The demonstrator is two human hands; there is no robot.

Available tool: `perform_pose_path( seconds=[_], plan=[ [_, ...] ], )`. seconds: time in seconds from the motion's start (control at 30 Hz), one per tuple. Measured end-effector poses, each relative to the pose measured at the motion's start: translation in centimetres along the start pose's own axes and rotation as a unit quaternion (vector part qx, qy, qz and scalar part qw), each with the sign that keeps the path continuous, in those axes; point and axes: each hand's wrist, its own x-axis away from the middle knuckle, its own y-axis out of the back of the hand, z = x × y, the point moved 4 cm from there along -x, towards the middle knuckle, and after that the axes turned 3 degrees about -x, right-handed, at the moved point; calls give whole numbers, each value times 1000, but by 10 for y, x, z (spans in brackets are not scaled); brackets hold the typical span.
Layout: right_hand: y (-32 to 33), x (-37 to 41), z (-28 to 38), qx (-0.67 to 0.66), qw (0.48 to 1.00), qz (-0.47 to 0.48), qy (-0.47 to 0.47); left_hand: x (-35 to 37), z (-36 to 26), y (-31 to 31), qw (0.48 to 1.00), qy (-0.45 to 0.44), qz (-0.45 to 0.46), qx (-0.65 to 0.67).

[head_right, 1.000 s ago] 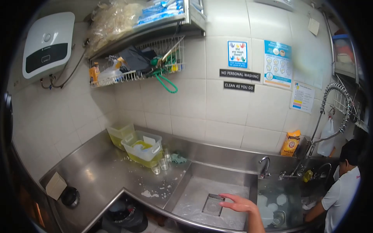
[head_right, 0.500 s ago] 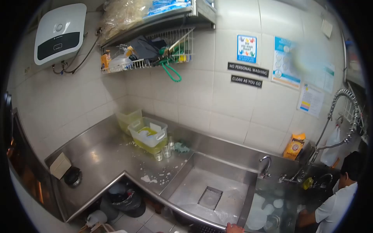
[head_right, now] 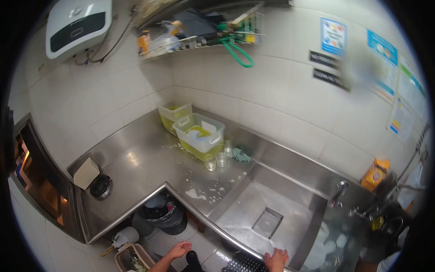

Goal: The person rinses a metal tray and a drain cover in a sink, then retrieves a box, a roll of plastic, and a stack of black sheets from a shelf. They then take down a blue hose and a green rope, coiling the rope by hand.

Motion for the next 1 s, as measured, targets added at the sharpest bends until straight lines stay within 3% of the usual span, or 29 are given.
perform_pose_path(
  seconds=[0.03, 0.1, 0.17, 0.2, 0.27, 0.3, 0.37, 0.47, 0.6, 0.63, 0.7, 0.77, 0.87, 0.97, 1.0],
  plan=[
    [-4, -15, 31, 6, 1000, -8, 12, -3, 1, 16, 998, -42, -36, 22],
    [-27, -41, 116, -59, 986, 17, 153, -8, -11, 56, 994, -58, -84, 30],
    [-44, -54, 213, -8, 964, 59, 261, 4, -7, 98, 981, -79, -169, 61],
    [-67, -68, 256, 2, 934, 92, 345, -4, -4, 116, 979, -95, -168, 64],
    [-75, -74, 336, 15, 865, 138, 482, 3, 6, 152, 941, -122, -305, 85],
    [-57, -69, 385, 6, 833, 152, 532, 15, -11, 173, 943, -126, -297, 85],
    [-17, -86, 461, -1, 795, 124, 593, 26, -52, 212, 955, -44, -272, 110],
    [91, -110, 543, -62, 774, -14, 630, -13, -29, 251, 952, -122, -272, 75],
    [274, -81, 626, -64, 803, -198, 559, -13, -86, 308, 960, -142, -230, 75],
    [311, -64, 645, -59, 786, -269, 553, -41, -55, 317, 963, -107, -239, 60],
    [364, -30, 683, -77, 723, -368, 580, -56, -74, 341, 960, -137, -237, 66],
    [392, -13, 720, -64, 690, -377, 614, -46, -131, 362, 965, -151, -211, 27],
    [391, -22, 777, -60, 695, -348, 626, -114, -110, 371, 957, -208, -194, 49],
    [349, -65, 841, -16, 739, -213, 638, -134, -172, 364, 938, -274, -187, 96],
    [333, -79, 860, 21, 729, -186, 658, -136, -188, 363, 929, -310, -183, 89]
  ],
)
